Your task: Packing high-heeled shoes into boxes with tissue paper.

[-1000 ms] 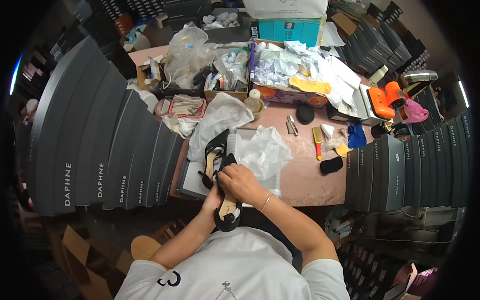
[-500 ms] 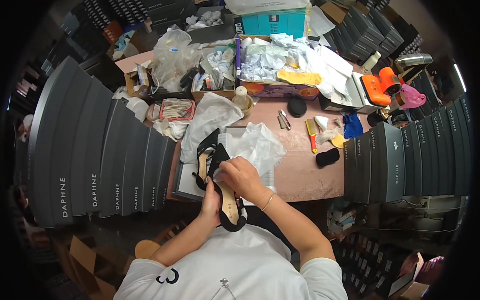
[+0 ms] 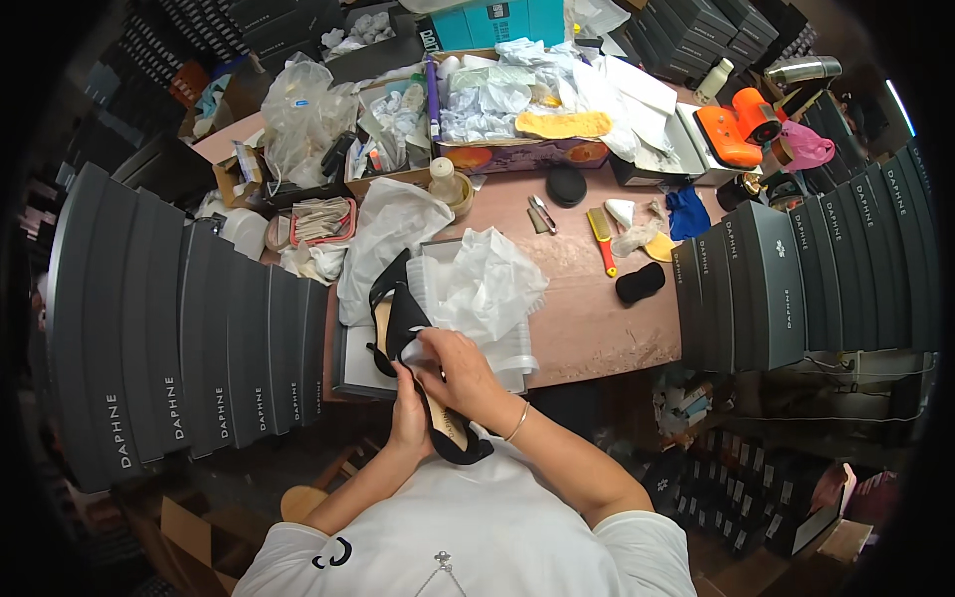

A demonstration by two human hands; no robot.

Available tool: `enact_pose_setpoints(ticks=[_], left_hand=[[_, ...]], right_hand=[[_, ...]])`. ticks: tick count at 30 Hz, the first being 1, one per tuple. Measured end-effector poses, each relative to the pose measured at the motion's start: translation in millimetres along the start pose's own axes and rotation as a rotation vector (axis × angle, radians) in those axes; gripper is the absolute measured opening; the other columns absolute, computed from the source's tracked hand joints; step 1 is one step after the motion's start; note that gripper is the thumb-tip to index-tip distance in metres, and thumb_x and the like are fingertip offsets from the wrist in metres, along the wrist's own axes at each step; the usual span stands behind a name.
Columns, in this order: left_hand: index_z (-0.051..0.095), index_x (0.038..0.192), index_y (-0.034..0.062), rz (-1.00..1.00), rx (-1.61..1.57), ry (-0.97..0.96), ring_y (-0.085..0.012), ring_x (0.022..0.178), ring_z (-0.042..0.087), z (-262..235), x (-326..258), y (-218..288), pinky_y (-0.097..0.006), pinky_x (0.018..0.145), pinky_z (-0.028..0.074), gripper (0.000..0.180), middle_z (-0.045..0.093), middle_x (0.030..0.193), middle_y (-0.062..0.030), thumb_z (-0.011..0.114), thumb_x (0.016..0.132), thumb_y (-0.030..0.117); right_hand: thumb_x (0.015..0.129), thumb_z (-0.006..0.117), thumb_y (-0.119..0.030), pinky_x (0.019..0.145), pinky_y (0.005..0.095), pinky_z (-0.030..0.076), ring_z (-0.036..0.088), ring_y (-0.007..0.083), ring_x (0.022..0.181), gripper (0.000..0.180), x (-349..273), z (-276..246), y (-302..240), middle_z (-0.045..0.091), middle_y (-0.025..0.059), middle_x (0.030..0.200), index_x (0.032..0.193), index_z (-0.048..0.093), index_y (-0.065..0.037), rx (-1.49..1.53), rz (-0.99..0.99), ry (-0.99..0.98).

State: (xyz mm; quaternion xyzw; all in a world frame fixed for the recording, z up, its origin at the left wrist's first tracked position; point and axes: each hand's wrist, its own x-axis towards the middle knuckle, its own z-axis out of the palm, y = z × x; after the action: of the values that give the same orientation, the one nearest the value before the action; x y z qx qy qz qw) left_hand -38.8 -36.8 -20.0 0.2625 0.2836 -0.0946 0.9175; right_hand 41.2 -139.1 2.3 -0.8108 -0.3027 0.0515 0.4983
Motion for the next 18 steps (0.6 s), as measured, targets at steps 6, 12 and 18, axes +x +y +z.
enact_pose_setpoints(ticks=[6,12,18], left_hand=[[0.035,0.135,0.0071,-0.008,0.061,-0.063,-0.0213,0.117,0.050,13.3,3.3,16.0,-0.036,0.095,0.045,0.081,0.047,0.128,-0.0092,0.021,0.090,0.073],[0.031,0.139,0.0056,-0.020,0.092,-0.025,-0.0237,0.123,0.047,1.0,7.3,7.2,-0.039,0.101,0.040,0.085,0.045,0.133,-0.0126,0.023,0.089,0.073],[0.048,0.111,0.0056,0.091,0.219,0.137,-0.0184,0.105,0.050,15.8,2.0,12.3,-0.035,0.092,0.041,0.075,0.053,0.106,-0.0079,0.027,0.088,0.074]], right_hand=[[0.072,0.068,-0.006,0.083,0.0394,0.040,0.051,0.0315,0.104,0.068,-0.2,-3.0,-7.0,0.056,0.0111,0.113,0.135,0.041,-0.005,-0.149,-0.098,0.081],[0.076,0.067,-0.018,0.073,0.0408,0.041,0.057,0.0307,0.090,0.080,15.0,3.0,-16.7,0.062,0.0130,0.105,0.145,0.029,-0.006,-0.395,0.057,-0.201],[0.070,0.075,-0.024,0.067,0.0403,0.039,0.057,0.0315,0.076,0.096,14.3,-17.6,-3.3,0.063,0.0137,0.087,0.148,0.022,-0.007,-0.075,0.171,-0.249]])
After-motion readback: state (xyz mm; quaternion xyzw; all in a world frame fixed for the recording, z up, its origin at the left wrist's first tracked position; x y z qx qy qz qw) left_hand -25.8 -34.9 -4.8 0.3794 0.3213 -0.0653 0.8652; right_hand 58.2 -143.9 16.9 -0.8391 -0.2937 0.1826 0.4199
